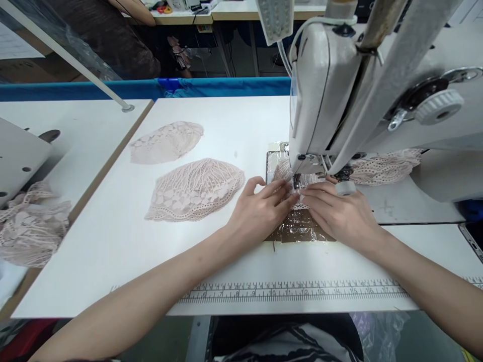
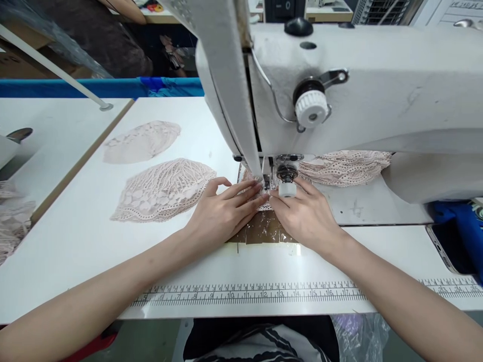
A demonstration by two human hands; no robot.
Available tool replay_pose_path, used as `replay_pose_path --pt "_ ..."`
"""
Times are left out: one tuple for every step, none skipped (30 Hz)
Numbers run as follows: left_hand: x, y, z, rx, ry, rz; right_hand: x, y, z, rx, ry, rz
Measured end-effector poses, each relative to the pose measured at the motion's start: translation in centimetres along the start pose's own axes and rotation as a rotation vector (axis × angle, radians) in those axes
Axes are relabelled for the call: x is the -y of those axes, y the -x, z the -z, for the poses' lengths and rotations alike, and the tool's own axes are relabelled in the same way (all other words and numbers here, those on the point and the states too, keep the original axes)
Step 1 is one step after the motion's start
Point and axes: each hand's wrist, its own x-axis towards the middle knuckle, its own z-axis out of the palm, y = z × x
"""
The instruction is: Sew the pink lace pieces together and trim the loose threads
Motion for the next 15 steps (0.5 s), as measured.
replay_pose_path --pt "0.0 0.0 0.0 0.003 -0.007 0.002 0.0 0.0 0.0 -0.004 0.006 0.008" --pt "0.0 0.1 -0.1 0.006 -0.018 0.004 -0.1 0.1 0.0 -0.006 0.009 0.017" --pt "-0.1 0.2 0.0 0.008 -0.031 0.001 -0.1 0.1 0.0 -0.008 0.009 0.027" --pt "-0.2 0.3 0.0 0.007 -0.045 -0.005 -0.1 0.1 0.0 -0.005 0.006 0.037" --pt "-0.4 0.5 0.0 0.003 -0.058 -0.013 -0.1 0.2 0.1 0.000 0.000 0.045" --pt "-0.5 0.7 0.1 -0.006 -0.067 -0.021 -0.1 0.2 0.1 0.005 -0.007 0.053" --pt "-0.7 0.8 0.1 -0.016 -0.073 -0.029 -0.1 0.2 0.2 0.008 -0.016 0.062" --pt "-0.9 1.0 0.2 -0.028 -0.075 -0.034 -0.1 0.2 0.2 0.010 -0.024 0.071" --pt "-1.0 1.1 0.3 -0.038 -0.074 -0.035 -0.1 0.2 0.3 0.007 -0.031 0.077" --pt "-1.1 1.1 0.4 -0.045 -0.072 -0.036 -0.1 0.2 0.3 0.002 -0.035 0.078" --pt "-1.1 1.1 0.4 -0.050 -0.069 -0.036 -0.1 0.2 0.3 -0.002 -0.037 0.077" --pt "-1.1 1.0 0.5 -0.051 -0.064 -0.037 -0.1 0.2 0.3 -0.004 -0.036 0.075" --pt "-1.1 1.0 0.5 -0.050 -0.054 -0.035 -0.1 0.2 0.2 -0.005 -0.035 0.073" --pt "-1.1 0.9 0.6 -0.046 -0.040 -0.028 -0.1 0.2 0.2 -0.007 -0.035 0.071" --pt "-1.0 0.8 0.6 -0.042 -0.021 -0.018 -0.1 0.2 0.1 -0.008 -0.034 0.070"
